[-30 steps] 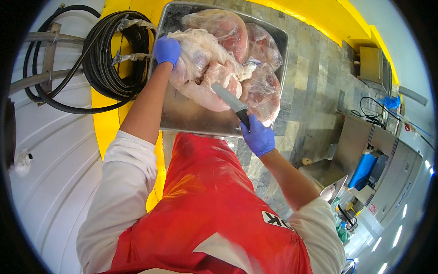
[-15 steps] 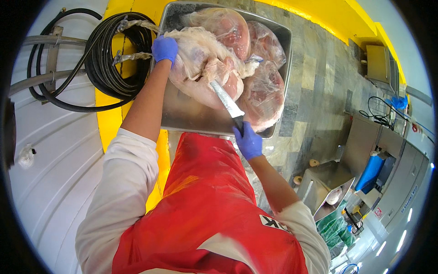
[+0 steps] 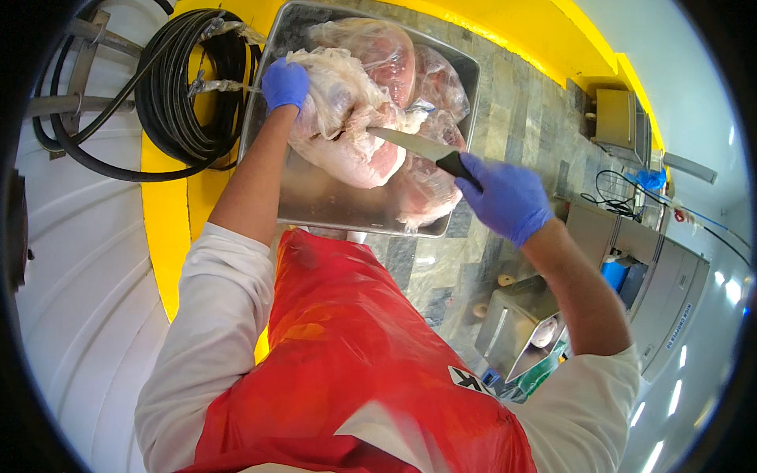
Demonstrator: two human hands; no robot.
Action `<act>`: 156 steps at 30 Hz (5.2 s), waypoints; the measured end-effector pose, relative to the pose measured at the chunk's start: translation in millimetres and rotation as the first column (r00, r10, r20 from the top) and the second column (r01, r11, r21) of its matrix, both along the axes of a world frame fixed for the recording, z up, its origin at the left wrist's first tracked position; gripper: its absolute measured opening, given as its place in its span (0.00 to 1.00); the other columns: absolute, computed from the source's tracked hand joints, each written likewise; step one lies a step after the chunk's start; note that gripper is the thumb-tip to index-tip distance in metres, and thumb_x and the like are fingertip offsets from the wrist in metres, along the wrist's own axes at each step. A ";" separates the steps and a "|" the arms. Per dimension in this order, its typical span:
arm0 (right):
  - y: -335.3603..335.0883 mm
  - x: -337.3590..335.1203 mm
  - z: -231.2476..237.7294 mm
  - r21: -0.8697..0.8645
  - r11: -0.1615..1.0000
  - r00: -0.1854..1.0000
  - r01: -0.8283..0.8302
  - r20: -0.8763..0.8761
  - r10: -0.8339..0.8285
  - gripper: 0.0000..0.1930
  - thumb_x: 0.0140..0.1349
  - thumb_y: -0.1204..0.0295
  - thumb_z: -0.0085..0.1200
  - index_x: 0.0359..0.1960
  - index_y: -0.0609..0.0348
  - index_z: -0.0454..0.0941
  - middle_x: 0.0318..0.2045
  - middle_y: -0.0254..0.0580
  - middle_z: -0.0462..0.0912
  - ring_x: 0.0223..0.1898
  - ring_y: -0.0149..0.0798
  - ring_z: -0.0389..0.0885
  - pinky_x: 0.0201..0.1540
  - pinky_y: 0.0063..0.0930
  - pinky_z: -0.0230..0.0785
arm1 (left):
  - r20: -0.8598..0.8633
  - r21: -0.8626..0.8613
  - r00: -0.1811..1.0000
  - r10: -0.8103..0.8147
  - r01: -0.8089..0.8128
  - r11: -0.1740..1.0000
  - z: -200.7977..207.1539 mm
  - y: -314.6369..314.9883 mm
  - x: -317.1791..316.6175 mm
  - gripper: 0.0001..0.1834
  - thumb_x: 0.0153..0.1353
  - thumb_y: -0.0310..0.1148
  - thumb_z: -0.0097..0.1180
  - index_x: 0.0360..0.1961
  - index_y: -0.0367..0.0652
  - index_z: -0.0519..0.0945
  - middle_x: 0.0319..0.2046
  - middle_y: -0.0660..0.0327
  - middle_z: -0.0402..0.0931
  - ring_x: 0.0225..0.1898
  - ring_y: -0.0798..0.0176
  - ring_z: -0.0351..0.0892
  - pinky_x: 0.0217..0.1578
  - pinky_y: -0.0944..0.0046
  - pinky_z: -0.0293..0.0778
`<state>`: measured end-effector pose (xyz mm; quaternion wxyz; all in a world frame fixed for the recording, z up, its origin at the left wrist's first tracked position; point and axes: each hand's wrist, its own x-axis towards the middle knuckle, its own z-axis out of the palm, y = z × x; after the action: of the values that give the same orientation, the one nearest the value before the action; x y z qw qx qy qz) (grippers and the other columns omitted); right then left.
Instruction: The person uses a knife to trim fat and connective tissue from large pieces of raw meat in a metal tray. After trimming, the person places the trimmed meat into a plastic bag and transfers it to another tray.
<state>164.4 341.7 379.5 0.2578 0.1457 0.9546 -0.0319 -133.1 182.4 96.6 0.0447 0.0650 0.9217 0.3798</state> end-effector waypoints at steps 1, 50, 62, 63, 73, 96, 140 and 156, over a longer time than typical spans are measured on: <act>1.9 -13.6 5.5 0.008 0.999 0.999 -0.037 0.026 0.037 0.18 0.71 0.55 0.52 0.54 0.52 0.79 0.32 0.53 0.86 0.34 0.59 0.86 0.36 0.54 0.77 | -0.004 -0.013 1.000 0.000 0.000 1.000 0.7 -0.4 0.2 0.16 0.58 0.37 0.53 0.39 0.38 0.87 0.40 0.39 0.84 0.44 0.35 0.85 0.48 0.44 0.79; -100.9 110.0 -344.0 -0.544 0.755 0.562 0.366 -0.517 -0.645 0.18 0.63 0.57 0.66 0.42 0.54 0.73 0.22 0.56 0.81 0.24 0.61 0.83 0.23 0.51 0.74 | 0.015 -0.165 0.999 -0.037 0.039 0.986 -31.1 -12.2 -47.2 0.17 0.57 0.36 0.51 0.38 0.36 0.87 0.40 0.38 0.84 0.45 0.35 0.84 0.49 0.45 0.79; -69.6 128.5 -214.9 -0.394 0.783 0.765 0.482 -0.247 -0.595 0.19 0.68 0.50 0.58 0.43 0.51 0.71 0.26 0.55 0.84 0.28 0.62 0.84 0.29 0.53 0.75 | -0.139 0.006 0.948 -0.287 0.291 0.957 33.0 -6.2 -12.8 0.19 0.59 0.37 0.55 0.48 0.39 0.85 0.45 0.39 0.83 0.46 0.35 0.84 0.48 0.45 0.79; -68.4 131.4 -203.5 -0.366 0.797 0.782 0.481 -0.231 -0.579 0.19 0.68 0.50 0.58 0.43 0.51 0.71 0.26 0.56 0.84 0.28 0.62 0.84 0.29 0.54 0.76 | -0.165 0.068 0.934 -0.318 0.333 0.941 45.4 -1.1 -3.0 0.20 0.59 0.38 0.55 0.49 0.39 0.84 0.45 0.39 0.83 0.45 0.36 0.84 0.47 0.45 0.79; -76.0 132.5 -200.3 -0.351 0.806 0.792 0.476 -0.227 -0.567 0.19 0.69 0.50 0.55 0.46 0.52 0.71 0.30 0.55 0.85 0.32 0.63 0.84 0.32 0.57 0.76 | -0.039 -0.551 0.426 -0.904 0.746 0.375 123.3 66.3 43.5 0.10 0.59 0.35 0.59 0.34 0.43 0.89 0.36 0.48 0.87 0.41 0.47 0.88 0.39 0.51 0.83; -61.6 134.3 -192.8 -0.379 0.792 0.790 0.478 -0.209 -0.576 0.21 0.68 0.48 0.55 0.46 0.52 0.71 0.30 0.55 0.86 0.33 0.62 0.85 0.34 0.55 0.76 | 0.053 0.123 0.674 -0.737 0.728 0.674 118.2 -31.0 24.7 0.35 0.59 0.40 0.69 0.67 0.48 0.72 0.68 0.46 0.66 0.64 0.43 0.70 0.65 0.48 0.67; -75.3 -39.2 -204.7 -0.844 0.296 0.065 0.448 -0.299 -0.952 0.29 0.51 0.56 0.74 0.45 0.62 0.74 0.33 0.52 0.83 0.33 0.44 0.84 0.38 0.37 0.75 | 0.007 0.030 0.825 -0.565 0.565 0.825 51.5 17.0 47.0 0.17 0.58 0.38 0.56 0.23 0.32 0.81 0.23 0.42 0.79 0.24 0.42 0.79 0.32 0.48 0.73; -92.0 -102.4 -221.5 -0.690 0.338 0.268 0.640 -0.212 -0.940 0.39 0.43 0.51 0.69 0.55 0.62 0.73 0.39 0.57 0.86 0.41 0.54 0.87 0.46 0.43 0.78 | -0.005 0.209 0.846 -0.534 0.523 0.826 31.2 -7.6 13.8 0.12 0.60 0.35 0.63 0.36 0.35 0.84 0.31 0.56 0.84 0.32 0.62 0.83 0.33 0.59 0.77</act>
<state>62.0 249.7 158.0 -0.0790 0.5351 0.7193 -0.4360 -119.3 174.8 127.8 0.1657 0.3115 0.8226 0.4460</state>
